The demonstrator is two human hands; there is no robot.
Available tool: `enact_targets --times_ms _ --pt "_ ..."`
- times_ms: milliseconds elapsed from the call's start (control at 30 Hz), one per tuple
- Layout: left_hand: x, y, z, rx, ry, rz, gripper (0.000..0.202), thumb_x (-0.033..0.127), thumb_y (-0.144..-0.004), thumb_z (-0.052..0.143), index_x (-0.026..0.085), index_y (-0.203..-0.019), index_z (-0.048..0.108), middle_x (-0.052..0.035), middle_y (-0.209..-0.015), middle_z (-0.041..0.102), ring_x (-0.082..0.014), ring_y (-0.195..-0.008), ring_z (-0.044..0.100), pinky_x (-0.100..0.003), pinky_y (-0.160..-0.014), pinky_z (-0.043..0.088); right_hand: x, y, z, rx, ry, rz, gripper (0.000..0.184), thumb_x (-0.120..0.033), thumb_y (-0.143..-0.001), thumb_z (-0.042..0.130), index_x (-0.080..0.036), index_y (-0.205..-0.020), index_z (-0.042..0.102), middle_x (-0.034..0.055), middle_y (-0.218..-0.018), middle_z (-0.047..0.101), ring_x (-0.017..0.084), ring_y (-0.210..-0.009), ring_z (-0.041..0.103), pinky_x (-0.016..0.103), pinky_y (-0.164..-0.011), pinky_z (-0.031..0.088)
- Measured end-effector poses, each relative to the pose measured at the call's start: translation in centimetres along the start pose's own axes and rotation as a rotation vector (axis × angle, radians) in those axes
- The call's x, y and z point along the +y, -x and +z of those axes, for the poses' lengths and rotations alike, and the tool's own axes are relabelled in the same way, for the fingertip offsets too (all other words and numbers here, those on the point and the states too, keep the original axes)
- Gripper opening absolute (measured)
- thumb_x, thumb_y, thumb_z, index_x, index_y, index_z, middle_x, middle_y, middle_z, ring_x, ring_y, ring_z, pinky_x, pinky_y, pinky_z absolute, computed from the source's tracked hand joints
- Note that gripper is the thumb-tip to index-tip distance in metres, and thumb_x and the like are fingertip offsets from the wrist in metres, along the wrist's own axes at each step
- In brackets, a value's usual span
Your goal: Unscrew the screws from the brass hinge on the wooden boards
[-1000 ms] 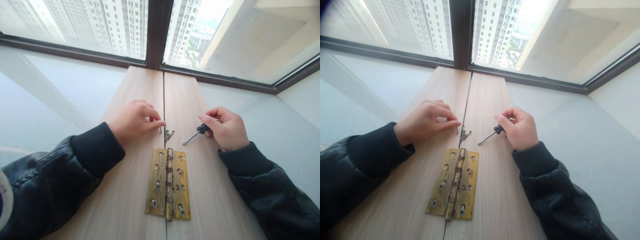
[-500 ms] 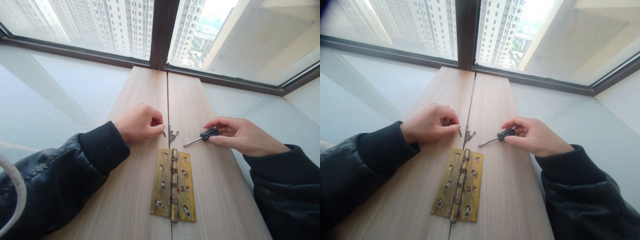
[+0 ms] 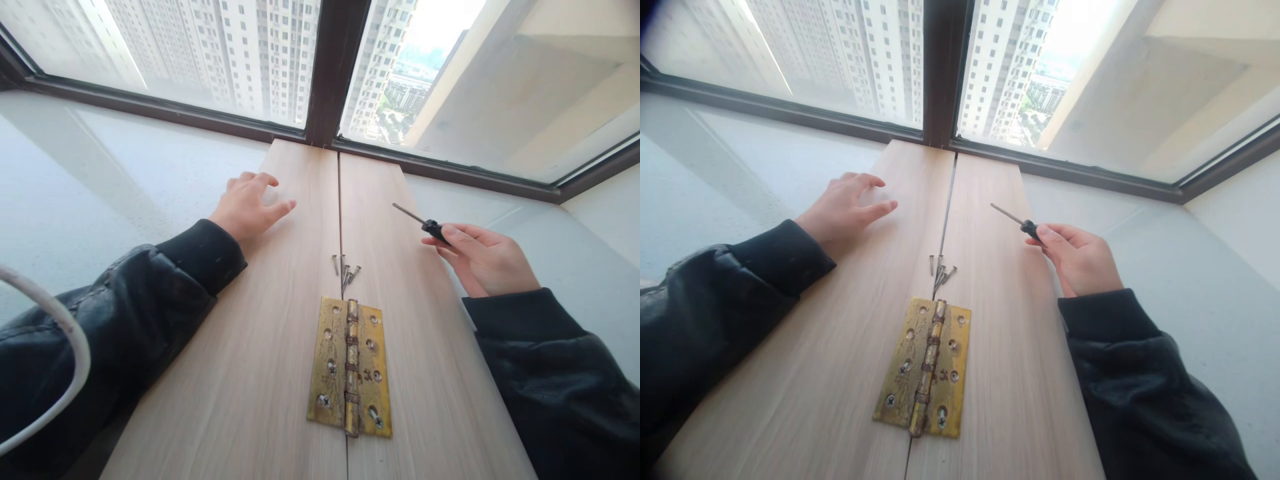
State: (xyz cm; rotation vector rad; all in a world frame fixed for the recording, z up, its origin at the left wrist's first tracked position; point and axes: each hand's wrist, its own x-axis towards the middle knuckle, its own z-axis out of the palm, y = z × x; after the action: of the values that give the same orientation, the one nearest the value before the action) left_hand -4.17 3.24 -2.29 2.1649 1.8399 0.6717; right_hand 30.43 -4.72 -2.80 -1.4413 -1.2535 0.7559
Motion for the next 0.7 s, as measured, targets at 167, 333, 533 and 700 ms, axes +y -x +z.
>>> enact_targets --times_ms 167,333,533,700 --pt "-0.2 -0.2 0.5 -0.009 0.115 0.097 0.059 0.054 -0.083 0.055 0.015 -0.127 0.053 -0.0145 -0.130 0.057 -0.0264 -0.122 0.051 -0.040 -0.108 0.037 0.3 0.3 1.4 0.006 -0.182 0.092 0.023 -0.039 -0.072 0.080 -0.020 -0.084 0.075 0.0060 -0.085 0.075 0.022 -0.090 0.070 0.040 -0.101 0.048" --pt "0.4 0.1 0.2 -0.030 0.102 0.117 0.062 0.056 -0.083 0.055 0.013 -0.128 0.053 -0.0159 -0.130 0.057 -0.0276 -0.122 0.053 -0.041 -0.107 0.037 0.0 0.5 1.7 0.031 -0.236 0.091 0.022 -0.035 -0.072 0.081 -0.018 -0.083 0.076 0.0055 -0.083 0.075 0.021 -0.086 0.070 0.041 -0.102 0.048" --pt "0.3 0.0 0.6 -0.043 0.014 0.138 0.063 0.056 -0.085 0.051 0.012 -0.131 0.051 -0.0181 -0.133 0.054 -0.0299 -0.125 0.050 -0.042 -0.109 0.036 -1.2 0.7 2.7 0.083 -0.213 0.023 0.012 -0.027 -0.074 0.078 -0.017 -0.081 0.074 0.0044 -0.078 0.074 0.019 -0.080 0.070 0.044 -0.099 0.050" --pt "0.4 -0.1 0.6 0.008 -0.030 0.175 0.058 0.055 -0.088 0.047 0.014 -0.127 0.056 -0.0163 -0.127 0.058 -0.0306 -0.122 0.050 -0.043 -0.107 0.036 -5.6 3.6 1.5 0.155 -0.151 -0.144 0.015 -0.020 -0.067 0.082 -0.018 -0.079 0.074 0.0031 -0.078 0.072 0.020 -0.077 0.070 0.045 -0.090 0.056"
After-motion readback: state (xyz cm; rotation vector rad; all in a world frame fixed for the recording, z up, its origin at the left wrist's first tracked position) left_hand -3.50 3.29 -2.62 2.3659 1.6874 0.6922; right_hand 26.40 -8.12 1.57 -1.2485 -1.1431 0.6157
